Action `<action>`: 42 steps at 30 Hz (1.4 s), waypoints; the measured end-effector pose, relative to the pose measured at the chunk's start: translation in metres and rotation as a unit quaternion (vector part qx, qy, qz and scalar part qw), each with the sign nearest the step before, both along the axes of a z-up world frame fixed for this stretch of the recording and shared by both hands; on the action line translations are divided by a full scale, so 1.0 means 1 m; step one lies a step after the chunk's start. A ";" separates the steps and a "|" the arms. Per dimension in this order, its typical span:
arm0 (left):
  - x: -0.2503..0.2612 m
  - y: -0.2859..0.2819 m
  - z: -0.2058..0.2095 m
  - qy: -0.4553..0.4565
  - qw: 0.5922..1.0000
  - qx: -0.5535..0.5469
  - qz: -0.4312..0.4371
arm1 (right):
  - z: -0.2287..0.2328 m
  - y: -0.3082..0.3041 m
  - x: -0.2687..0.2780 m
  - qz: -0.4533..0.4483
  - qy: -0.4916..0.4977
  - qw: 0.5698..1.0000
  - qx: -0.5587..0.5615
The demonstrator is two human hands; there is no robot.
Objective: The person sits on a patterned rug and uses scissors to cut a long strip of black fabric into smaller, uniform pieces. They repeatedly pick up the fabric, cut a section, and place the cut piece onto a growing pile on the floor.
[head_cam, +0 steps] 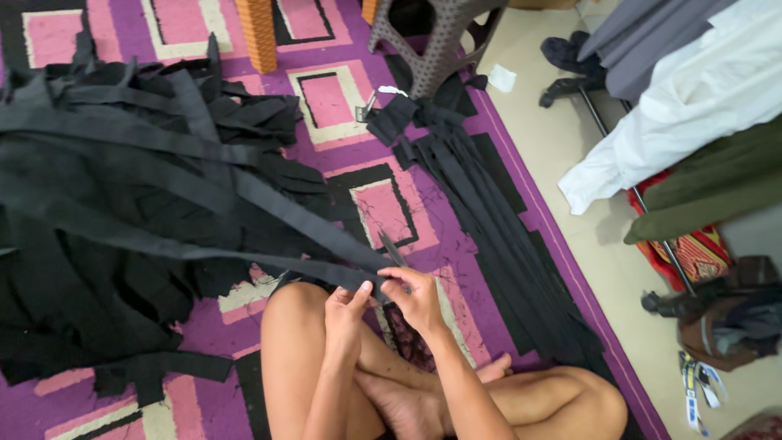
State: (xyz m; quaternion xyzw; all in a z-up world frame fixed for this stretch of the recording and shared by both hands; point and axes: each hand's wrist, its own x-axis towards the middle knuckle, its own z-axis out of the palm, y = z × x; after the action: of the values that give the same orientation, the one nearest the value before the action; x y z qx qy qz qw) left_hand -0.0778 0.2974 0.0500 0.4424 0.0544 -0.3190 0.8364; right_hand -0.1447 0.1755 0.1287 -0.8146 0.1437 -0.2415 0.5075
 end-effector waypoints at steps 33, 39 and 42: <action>-0.096 -0.083 0.221 -0.563 0.748 -0.124 -0.329 | 0.198 -0.070 -0.223 -0.006 -0.034 0.958 -0.284; -0.104 -0.113 0.236 -0.572 0.729 -0.128 -0.352 | 0.279 -0.085 -0.229 0.016 -0.016 0.933 -0.358; -0.112 -0.118 0.244 -0.579 0.718 -0.141 -0.359 | 0.305 -0.090 -0.229 0.014 -0.005 0.919 -0.394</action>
State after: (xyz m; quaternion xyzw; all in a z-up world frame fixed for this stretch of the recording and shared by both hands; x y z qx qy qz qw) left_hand -0.1902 0.1791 0.2941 0.4038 -0.6493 -0.2809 0.5801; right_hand -0.3738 0.0850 0.4342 -0.9493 0.0227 -0.2752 0.1500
